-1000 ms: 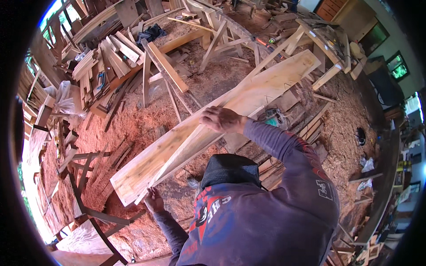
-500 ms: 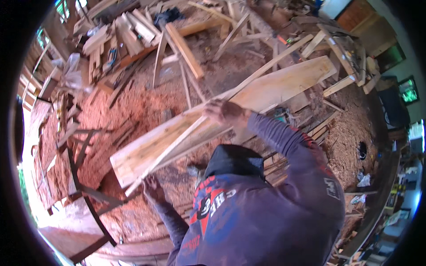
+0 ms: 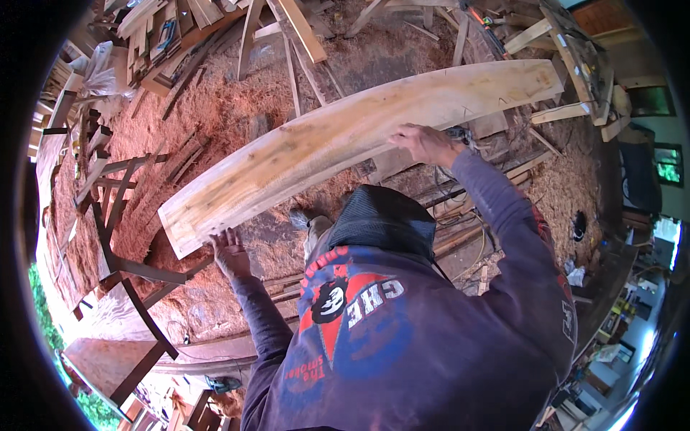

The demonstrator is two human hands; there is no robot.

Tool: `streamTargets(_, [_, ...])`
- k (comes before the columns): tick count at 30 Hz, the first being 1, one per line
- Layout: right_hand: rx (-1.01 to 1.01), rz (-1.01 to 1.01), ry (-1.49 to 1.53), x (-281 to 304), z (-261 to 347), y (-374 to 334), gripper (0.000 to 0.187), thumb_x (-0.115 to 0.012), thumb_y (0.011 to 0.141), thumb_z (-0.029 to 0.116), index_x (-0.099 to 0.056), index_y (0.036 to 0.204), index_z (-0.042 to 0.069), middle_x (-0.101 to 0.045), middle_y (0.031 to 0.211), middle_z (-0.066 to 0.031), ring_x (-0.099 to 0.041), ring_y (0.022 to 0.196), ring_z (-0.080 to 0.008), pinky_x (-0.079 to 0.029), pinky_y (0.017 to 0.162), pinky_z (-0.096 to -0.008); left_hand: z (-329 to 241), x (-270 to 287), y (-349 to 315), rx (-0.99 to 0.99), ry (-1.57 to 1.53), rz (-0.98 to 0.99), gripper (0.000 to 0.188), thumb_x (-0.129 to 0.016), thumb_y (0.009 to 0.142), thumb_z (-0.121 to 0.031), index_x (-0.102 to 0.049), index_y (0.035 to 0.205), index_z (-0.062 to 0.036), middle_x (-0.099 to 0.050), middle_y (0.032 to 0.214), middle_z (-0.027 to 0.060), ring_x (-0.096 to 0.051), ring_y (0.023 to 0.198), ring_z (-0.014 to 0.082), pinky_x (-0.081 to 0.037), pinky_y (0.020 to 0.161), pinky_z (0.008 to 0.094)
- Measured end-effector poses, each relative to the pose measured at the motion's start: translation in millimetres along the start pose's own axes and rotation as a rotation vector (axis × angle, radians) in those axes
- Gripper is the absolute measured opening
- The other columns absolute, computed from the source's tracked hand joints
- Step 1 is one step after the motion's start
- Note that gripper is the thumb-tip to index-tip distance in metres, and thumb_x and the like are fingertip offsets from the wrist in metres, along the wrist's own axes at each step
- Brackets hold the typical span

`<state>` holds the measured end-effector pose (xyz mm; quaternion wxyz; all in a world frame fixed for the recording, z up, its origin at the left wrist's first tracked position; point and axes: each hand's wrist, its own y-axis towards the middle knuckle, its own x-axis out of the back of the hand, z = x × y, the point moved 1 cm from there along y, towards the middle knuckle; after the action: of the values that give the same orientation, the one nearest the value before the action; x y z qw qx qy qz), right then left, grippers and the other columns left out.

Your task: The person uses a thin wooden strip as a flexible guide to mark a curved line onto a large wooden board using a pencil. They move the strip to different sections of the board, marking several points, and then cut along the marked line using a handsaw.

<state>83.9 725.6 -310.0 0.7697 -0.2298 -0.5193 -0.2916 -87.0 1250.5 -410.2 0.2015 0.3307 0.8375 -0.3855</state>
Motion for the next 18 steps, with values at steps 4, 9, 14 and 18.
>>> streamTargets(4, [-0.031, 0.063, -0.021, -48, -24, -33, 0.034, -0.051, 0.081, 0.001, -0.063, 0.112, 0.005, -0.061, 0.099, -0.0146, -0.062, 0.093, -0.0338, -0.053, 0.082, -0.0409, 45, 53, 13, 0.084, 0.071, -0.058, 0.025, -0.058, 0.097, -0.027, -0.061, 0.116, -0.0106, -0.066, 0.108, 0.0054, -0.062, 0.097, 0.0195, -0.053, 0.087, 0.0371])
streamTargets(9, [-0.029, -0.067, 0.001, -76, -34, -47, 0.022, -0.054, 0.081, 0.002, -0.06, 0.102, 0.002, -0.06, 0.098, -0.0133, -0.062, 0.094, -0.0319, -0.052, 0.082, -0.04, 83, 103, 30, 0.161, 0.047, -0.183, 0.016, -0.057, 0.097, -0.018, -0.062, 0.107, -0.0059, -0.066, 0.097, 0.0062, -0.064, 0.092, 0.0188, -0.056, 0.084, 0.0347])
streamTargets(14, [-0.047, -0.098, 0.03, -85, -34, -23, 0.019, -0.056, 0.083, 0.005, -0.061, 0.101, 0.002, -0.058, 0.1, -0.0123, -0.06, 0.095, -0.0313, -0.051, 0.082, -0.0404, 82, 89, 46, 0.025, 0.075, -0.311, 0.03, -0.056, 0.096, -0.012, -0.057, 0.121, 0.0049, -0.063, 0.115, 0.0144, -0.059, 0.11, 0.0263, -0.053, 0.094, 0.0366])
streamTargets(18, [0.007, -0.161, -0.016, -104, -36, -6, 0.018, -0.057, 0.084, 0.006, -0.064, 0.1, 0.004, -0.058, 0.101, -0.013, -0.06, 0.093, -0.0325, -0.051, 0.08, -0.0424, 60, 67, 47, 0.008, 0.141, -0.336, 0.03, -0.067, 0.088, -0.012, -0.062, 0.113, 0.0044, -0.064, 0.108, 0.015, -0.063, 0.099, 0.0265, -0.055, 0.08, 0.0358])
